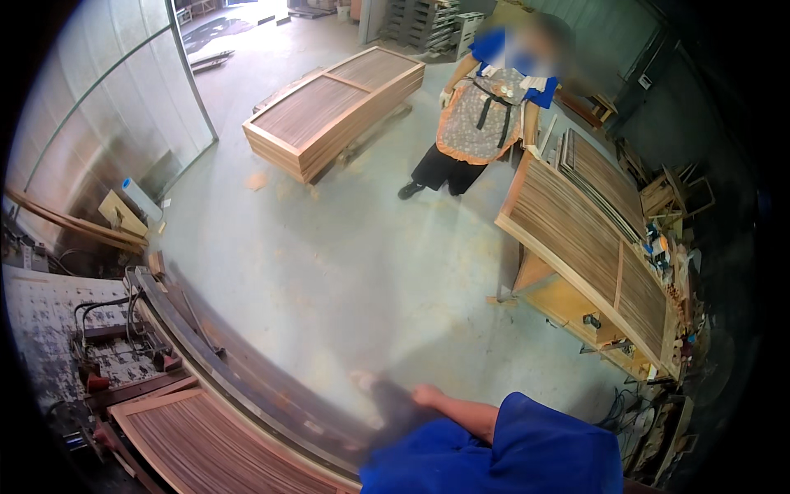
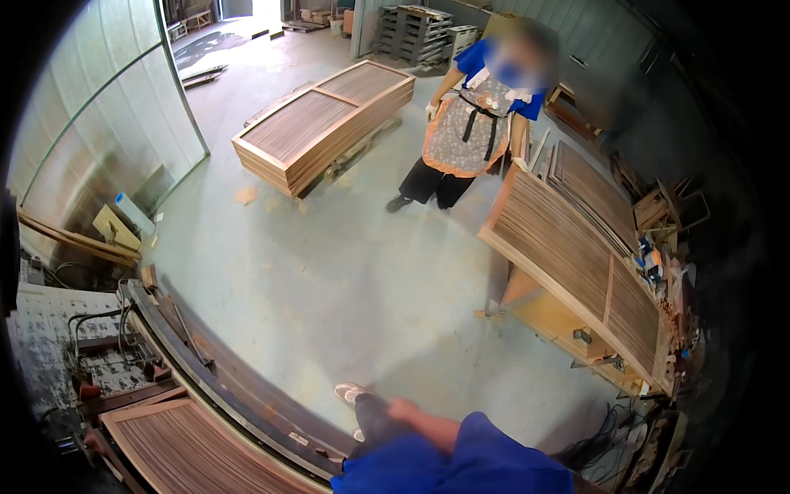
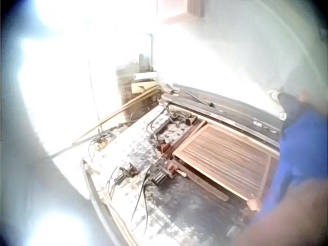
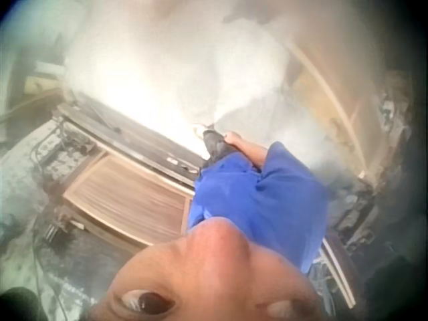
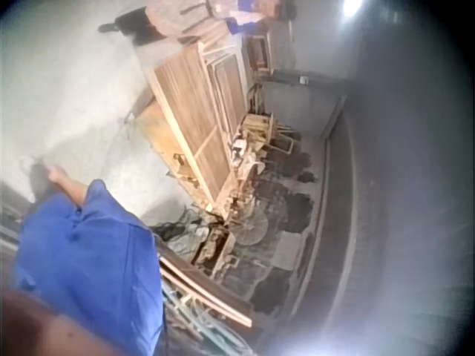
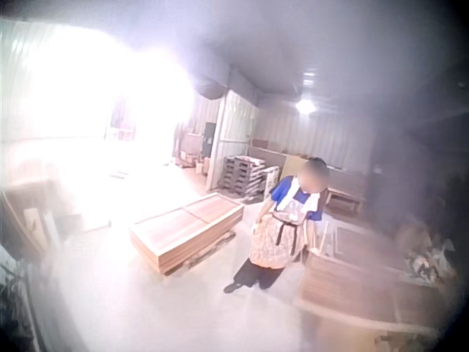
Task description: The person handles large wooden panels in a workshop, wiping them with a cloth and sanding the edges with a sanding block. They repeatedly flip the panels over and move them between a workbench and a vertical jig, while another person works in the background.
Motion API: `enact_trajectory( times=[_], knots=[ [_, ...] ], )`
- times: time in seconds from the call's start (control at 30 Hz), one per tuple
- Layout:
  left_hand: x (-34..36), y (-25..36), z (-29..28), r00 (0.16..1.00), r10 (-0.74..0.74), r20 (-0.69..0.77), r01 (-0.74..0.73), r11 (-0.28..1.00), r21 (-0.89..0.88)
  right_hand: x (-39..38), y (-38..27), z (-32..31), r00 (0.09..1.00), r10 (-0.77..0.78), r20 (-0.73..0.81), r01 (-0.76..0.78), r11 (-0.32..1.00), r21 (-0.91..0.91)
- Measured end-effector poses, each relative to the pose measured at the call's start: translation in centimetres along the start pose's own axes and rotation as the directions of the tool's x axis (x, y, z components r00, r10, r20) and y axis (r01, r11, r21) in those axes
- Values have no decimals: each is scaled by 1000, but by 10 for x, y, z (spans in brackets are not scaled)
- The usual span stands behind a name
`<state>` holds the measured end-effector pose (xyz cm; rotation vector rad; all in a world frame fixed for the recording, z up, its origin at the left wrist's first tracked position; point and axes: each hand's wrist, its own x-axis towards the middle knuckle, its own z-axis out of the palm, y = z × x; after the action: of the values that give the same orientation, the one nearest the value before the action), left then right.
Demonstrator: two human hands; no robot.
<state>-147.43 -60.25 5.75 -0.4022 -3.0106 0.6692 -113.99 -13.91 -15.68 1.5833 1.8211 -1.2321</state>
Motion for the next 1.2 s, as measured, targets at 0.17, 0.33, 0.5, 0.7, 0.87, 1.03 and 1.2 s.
enact_trajectory(
  times=[0.17,0.33,0.5,0.7,0.87,1.03,1.2],
  knots=[
    [0,10,3,998,43,-48,-44,999,-8,-22,20,4,1000,0,-16,1,1000,30],
    [-9,2,5,997,46,-68,-45,999,9,-14,27,28,998,-8,-57,12,998,67],
    [-14,0,7,995,55,-84,-54,998,15,-22,22,26,997,-27,-66,32,996,82],
    [-18,1,7,994,69,-91,-67,997,26,-22,20,27,998,-15,-63,20,998,67],
    [-21,-1,7,994,65,-93,-63,998,32,-20,19,28,997,-31,-70,36,998,58],
    [-24,-4,5,993,68,-95,-64,997,42,-18,19,29,998,-38,-58,40,999,35],
    [-26,-5,3,993,73,-96,-68,996,54,-17,18,28,997,-39,-63,42,998,43]
  ],
)
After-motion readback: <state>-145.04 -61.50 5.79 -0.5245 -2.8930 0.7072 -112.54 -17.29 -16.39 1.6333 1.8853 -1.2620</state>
